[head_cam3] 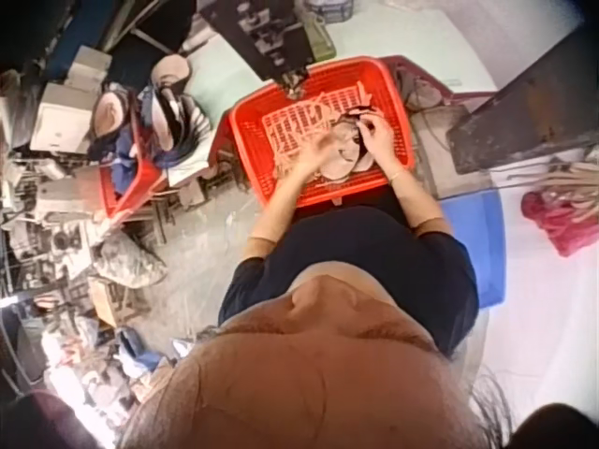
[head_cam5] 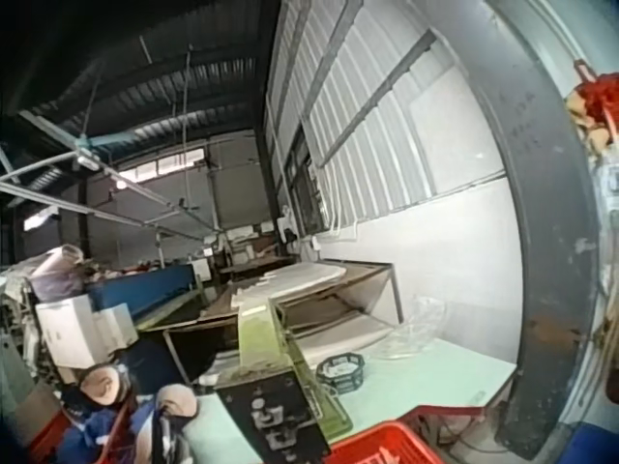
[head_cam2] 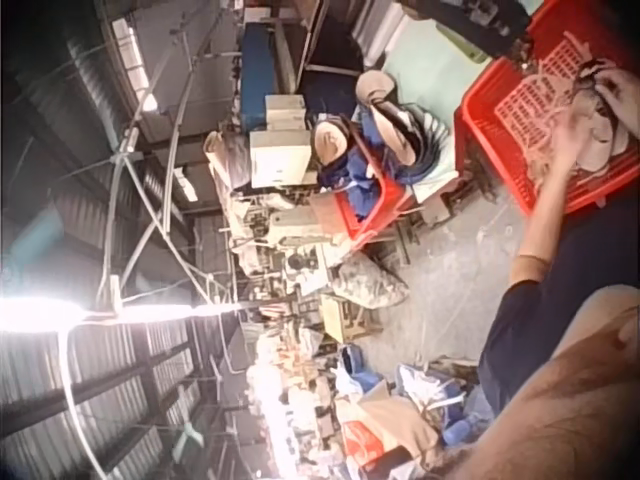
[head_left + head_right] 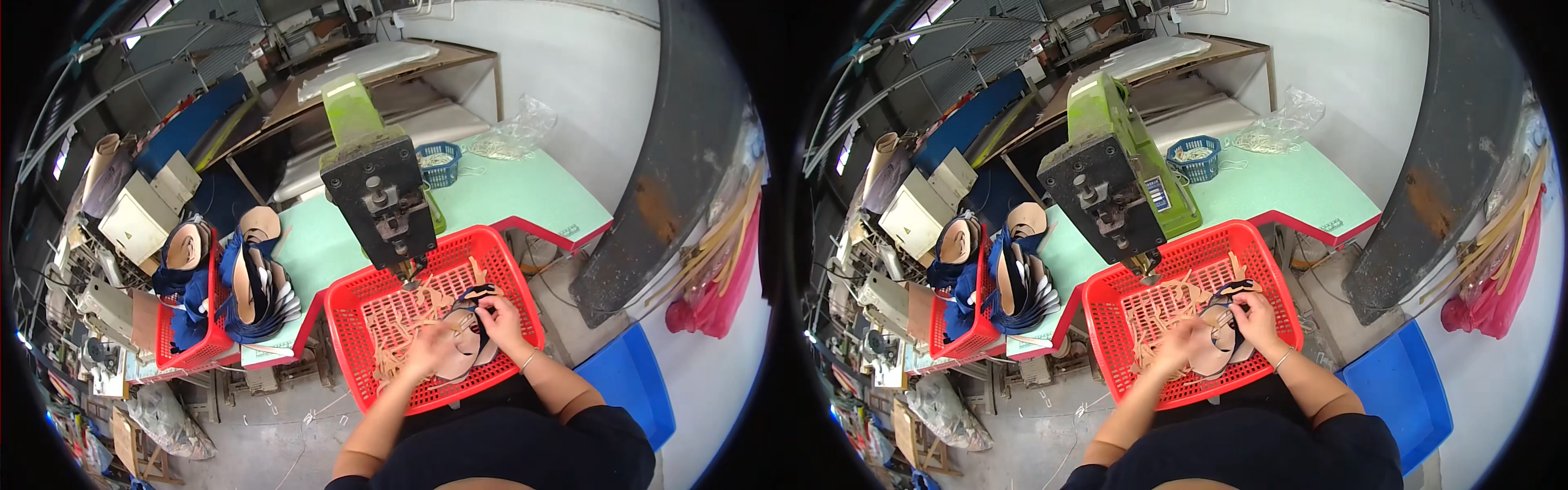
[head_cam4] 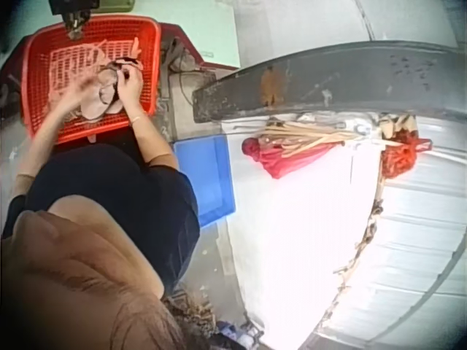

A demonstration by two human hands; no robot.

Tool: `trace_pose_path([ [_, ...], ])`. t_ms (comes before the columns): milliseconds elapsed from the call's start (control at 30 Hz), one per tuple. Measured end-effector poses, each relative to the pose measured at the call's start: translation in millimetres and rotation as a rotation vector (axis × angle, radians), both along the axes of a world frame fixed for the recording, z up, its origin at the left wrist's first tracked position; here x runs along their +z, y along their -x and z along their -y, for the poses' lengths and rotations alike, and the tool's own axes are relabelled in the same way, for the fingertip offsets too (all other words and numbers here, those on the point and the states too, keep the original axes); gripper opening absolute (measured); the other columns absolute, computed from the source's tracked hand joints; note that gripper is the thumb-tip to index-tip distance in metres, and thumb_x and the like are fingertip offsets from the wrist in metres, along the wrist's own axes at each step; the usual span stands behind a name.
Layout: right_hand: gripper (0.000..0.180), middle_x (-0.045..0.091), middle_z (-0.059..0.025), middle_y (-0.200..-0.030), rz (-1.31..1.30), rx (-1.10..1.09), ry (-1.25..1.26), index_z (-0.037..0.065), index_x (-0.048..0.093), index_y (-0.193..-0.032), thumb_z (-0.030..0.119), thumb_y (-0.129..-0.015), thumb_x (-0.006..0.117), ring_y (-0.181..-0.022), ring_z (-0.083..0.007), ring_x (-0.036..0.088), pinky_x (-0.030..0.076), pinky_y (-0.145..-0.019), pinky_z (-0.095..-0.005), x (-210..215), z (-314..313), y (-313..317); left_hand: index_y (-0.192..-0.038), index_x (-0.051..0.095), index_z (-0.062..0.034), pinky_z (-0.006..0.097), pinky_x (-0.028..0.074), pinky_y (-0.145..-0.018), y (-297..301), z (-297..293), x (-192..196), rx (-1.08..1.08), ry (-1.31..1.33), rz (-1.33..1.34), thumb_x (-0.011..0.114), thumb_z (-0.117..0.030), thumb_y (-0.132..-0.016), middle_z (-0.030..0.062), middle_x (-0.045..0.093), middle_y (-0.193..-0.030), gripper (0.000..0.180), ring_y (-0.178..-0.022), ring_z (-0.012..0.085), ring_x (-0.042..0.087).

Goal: The person assembles blue sandals by attaching white plastic buckles to the straps using a green manual press machine. They pick up a sandal from a red basket, position the buckle under the press, and operate the machine to secure the component. The finished sandals are placed into a second red basket.

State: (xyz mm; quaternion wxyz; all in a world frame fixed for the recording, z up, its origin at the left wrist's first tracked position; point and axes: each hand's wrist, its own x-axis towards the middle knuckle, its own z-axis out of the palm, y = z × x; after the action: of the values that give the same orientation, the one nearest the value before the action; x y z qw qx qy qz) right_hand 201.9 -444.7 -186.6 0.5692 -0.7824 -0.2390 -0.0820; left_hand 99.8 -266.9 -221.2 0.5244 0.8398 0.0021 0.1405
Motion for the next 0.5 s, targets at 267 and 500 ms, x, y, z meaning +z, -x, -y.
trace_pose_path([
  [267, 0.031, 0.061, -0.0127, -0.106, 0.015, 0.115, 0.12, 0.003, 0.053, -0.11, 0.017, -0.083, 0.057, -0.102, -0.0297, 0.054, 0.042, -0.087, -0.0375, -5, 7, -4, -0.1, 0.06, -0.0055, 0.04, 0.049, -0.072, -1, 46, 19, 0.122, -0.156, -0.149, 0.058, -0.014, -0.079, 0.0201, 0.062, -0.086, 0.023, -0.081, 0.0361, 0.061],
  [500, 0.056, 0.046, -0.0218, -0.121, -0.422, 0.457, -0.199, -0.001, 0.041, -0.125, 0.029, -0.082, 0.061, -0.114, -0.034, 0.046, 0.036, -0.096, -0.0397, 12, -26, 17, -0.094, 0.061, -0.0022, 0.036, 0.05, -0.074, 80, 2, 56, 0.149, -0.473, 0.353, 0.058, 0.009, -0.067, 0.0116, 0.063, -0.089, 0.03, -0.083, 0.0282, 0.061],
])
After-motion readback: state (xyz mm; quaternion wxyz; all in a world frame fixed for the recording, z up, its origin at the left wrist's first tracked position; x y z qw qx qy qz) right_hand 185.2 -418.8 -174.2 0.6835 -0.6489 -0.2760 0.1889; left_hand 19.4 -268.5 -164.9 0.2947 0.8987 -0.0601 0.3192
